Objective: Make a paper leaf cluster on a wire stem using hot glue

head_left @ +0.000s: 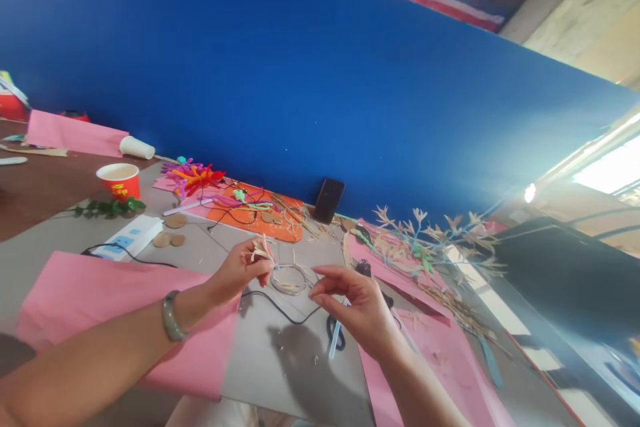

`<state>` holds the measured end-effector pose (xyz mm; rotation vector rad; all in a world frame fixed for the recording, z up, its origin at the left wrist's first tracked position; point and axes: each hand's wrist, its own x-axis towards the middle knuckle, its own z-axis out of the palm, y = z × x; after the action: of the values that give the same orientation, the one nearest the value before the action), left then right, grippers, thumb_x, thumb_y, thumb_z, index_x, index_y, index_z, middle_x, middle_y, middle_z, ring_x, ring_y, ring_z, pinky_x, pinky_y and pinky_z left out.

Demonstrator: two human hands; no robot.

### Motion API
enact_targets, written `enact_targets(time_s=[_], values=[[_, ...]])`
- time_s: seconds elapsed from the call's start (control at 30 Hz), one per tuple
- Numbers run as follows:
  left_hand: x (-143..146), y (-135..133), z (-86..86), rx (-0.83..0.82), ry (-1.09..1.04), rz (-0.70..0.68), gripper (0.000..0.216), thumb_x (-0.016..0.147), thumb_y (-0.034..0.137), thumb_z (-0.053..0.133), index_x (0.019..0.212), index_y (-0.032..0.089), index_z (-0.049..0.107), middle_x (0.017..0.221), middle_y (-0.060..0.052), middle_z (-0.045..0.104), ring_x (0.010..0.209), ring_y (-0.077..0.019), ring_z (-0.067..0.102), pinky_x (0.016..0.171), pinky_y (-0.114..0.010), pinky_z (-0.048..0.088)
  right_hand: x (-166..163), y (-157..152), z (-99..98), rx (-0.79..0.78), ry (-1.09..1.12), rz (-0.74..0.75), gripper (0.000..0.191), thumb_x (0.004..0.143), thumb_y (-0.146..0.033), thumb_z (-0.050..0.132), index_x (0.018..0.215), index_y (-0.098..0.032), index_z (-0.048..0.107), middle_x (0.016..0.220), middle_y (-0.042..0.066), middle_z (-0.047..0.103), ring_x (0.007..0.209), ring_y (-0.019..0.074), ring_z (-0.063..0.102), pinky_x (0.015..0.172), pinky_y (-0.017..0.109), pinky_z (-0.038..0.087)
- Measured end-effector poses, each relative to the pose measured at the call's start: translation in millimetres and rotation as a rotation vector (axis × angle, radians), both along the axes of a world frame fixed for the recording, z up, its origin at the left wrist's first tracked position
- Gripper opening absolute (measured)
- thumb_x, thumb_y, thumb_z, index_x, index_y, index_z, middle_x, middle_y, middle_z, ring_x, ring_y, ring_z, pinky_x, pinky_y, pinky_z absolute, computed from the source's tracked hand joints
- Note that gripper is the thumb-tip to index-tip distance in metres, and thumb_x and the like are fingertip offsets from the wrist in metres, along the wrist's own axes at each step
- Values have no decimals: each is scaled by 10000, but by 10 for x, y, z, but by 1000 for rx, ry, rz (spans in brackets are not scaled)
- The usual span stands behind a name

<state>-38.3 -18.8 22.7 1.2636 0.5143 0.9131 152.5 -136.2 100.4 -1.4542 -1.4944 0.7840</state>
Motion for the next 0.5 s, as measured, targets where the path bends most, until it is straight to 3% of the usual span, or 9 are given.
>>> enact_targets(time_s=[0.13,0.3,0.4,0.5], values=[[9,-5,0,-6,-23,23,109,744,178,641,767,161,536,528,44,570,460,-89,525,525,-226,406,-44,153,-134,-1,110,40,301,765,-194,679,1066,-198,667,770,38,757,736,193,713,760,354,559],[-11,-49,67,-15,17,21,86,763,175,623,788,156,543,521,43,566,480,-97,531,542,-230,409,-63,281,-425,0,267,-28,276,715,-269,758,967,-191,675,742,41,753,701,191,711,707,328,565],[-31,-86,101,-5,31,-8,64,782,169,608,797,157,547,535,39,577,505,-97,536,565,-226,419,-77,305,-538,9,221,-87,295,669,-285,800,922,-189,685,684,21,728,635,181,687,646,307,548],[-47,-123,118,28,73,-56,53,792,170,613,806,154,565,541,40,576,508,-90,528,557,-210,414,-105,291,-583,72,74,-87,233,673,-263,795,879,-199,707,672,7,710,650,175,671,683,311,530]])
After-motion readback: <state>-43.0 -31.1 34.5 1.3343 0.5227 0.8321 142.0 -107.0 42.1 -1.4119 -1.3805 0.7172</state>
